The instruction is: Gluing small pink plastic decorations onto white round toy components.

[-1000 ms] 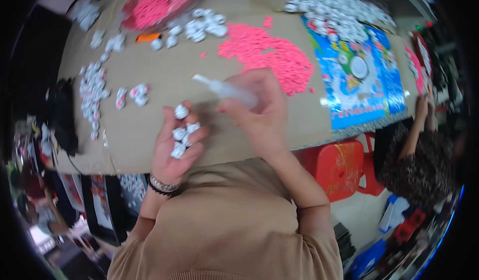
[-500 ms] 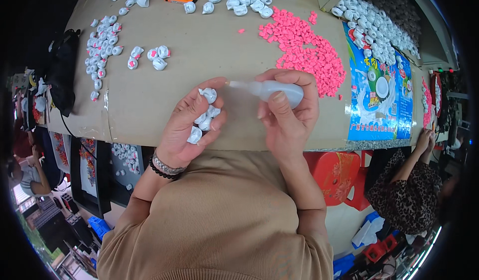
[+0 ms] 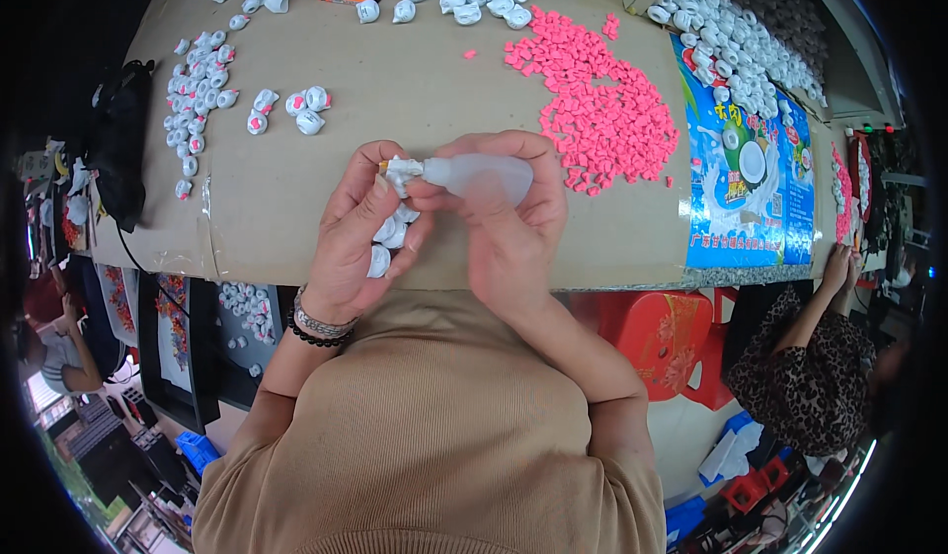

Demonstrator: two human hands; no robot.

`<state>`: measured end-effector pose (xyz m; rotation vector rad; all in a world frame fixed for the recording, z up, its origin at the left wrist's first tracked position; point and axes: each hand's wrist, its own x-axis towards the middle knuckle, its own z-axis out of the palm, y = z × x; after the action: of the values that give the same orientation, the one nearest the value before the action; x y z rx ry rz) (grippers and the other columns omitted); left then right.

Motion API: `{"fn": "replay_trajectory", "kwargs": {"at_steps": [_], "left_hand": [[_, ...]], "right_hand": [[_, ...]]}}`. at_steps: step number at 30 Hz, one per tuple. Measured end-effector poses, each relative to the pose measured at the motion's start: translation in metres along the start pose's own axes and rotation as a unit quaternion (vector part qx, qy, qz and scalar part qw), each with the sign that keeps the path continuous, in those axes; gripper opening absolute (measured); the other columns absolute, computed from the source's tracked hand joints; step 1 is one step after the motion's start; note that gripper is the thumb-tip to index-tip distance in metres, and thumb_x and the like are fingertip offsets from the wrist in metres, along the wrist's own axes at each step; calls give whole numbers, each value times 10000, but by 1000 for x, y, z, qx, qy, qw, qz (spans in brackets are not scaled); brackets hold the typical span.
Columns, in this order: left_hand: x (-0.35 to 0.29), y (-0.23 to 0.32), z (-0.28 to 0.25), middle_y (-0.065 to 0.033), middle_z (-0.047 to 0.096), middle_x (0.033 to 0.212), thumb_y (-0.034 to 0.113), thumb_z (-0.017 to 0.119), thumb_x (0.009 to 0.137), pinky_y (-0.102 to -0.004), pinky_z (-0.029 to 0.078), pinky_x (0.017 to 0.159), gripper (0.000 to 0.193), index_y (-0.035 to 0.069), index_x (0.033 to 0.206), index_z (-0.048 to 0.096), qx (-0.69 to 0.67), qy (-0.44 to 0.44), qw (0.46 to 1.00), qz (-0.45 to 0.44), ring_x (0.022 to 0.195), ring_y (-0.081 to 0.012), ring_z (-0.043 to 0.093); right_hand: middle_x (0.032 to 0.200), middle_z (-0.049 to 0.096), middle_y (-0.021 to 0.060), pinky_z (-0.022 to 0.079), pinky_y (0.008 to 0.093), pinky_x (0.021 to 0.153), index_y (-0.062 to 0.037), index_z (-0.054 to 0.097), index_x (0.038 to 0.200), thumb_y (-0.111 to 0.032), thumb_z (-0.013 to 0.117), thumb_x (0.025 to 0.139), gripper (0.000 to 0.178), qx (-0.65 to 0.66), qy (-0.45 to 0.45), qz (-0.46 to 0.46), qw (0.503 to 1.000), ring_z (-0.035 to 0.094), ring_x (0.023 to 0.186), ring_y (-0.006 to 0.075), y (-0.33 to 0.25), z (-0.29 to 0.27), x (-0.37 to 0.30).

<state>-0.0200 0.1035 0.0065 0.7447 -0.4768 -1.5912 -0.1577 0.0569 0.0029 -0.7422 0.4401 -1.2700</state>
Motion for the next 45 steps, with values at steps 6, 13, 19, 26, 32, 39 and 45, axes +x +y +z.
{"fn": "replay_trajectory", "kwargs": {"at_steps": [6, 13, 19, 26, 32, 39, 45], "left_hand": [[0, -6, -2, -52, 632, 904, 253, 523, 976, -176, 325, 419, 330, 27, 1216, 532, 84, 25, 995, 44, 591, -40, 466], [-2, -6, 2, -17, 616, 912, 272, 541, 968, -161, 322, 437, 370, 23, 1242, 533, 83, 10, 997, 8, 632, -34, 472], [-7, -5, 2, -31, 573, 936, 277, 535, 971, -165, 322, 433, 363, 24, 1231, 537, 16, 19, 999, -30, 637, -35, 474], [-6, -5, -1, -45, 582, 918, 287, 536, 966, -188, 342, 409, 356, 31, 1212, 510, 39, 24, 999, 2, 626, -72, 511], [-7, -10, -5, -43, 584, 909, 286, 557, 957, -188, 346, 402, 287, 53, 1122, 531, 38, 30, 999, 10, 619, -77, 515], [-7, -11, -5, -41, 585, 894, 287, 546, 962, -184, 346, 399, 278, 52, 1110, 534, 39, 29, 999, 15, 624, -76, 521], [-7, -11, -6, -42, 584, 891, 284, 542, 964, -182, 342, 391, 275, 51, 1110, 532, 34, 24, 999, 17, 623, -75, 519]], "right_hand": [[1050, 580, 197, 587, 390, 729, 1, 417, 1084, -102, 553, 928, 231, 6, 6, -13, 1000, 668, 875, 301, 5, 4, -5], [1041, 593, 186, 561, 325, 647, -13, 425, 1089, -143, 540, 947, 224, 30, 41, 2, 999, 655, 790, 244, 5, 5, -7], [958, 616, 169, 443, 254, 489, -45, 451, 1082, -153, 547, 949, 197, -33, 31, -34, 998, 569, 602, 171, -12, -8, -7], [941, 609, 158, 369, 187, 448, -46, 471, 992, -115, 634, 887, 206, -206, 2, -151, 967, 454, 542, 67, -26, -16, -6], [970, 595, 140, 364, 180, 458, -40, 490, 958, -101, 659, 865, 203, -235, -14, -164, 958, 457, 563, 55, -23, -16, -8], [954, 598, 180, 348, 162, 425, -64, 470, 948, -135, 672, 867, 229, -262, -19, -177, 949, 503, 577, 74, -18, -20, -5], [953, 597, 174, 351, 159, 431, -65, 468, 946, -133, 682, 859, 241, -266, -21, -170, 948, 497, 580, 70, -17, -18, -5]]}}
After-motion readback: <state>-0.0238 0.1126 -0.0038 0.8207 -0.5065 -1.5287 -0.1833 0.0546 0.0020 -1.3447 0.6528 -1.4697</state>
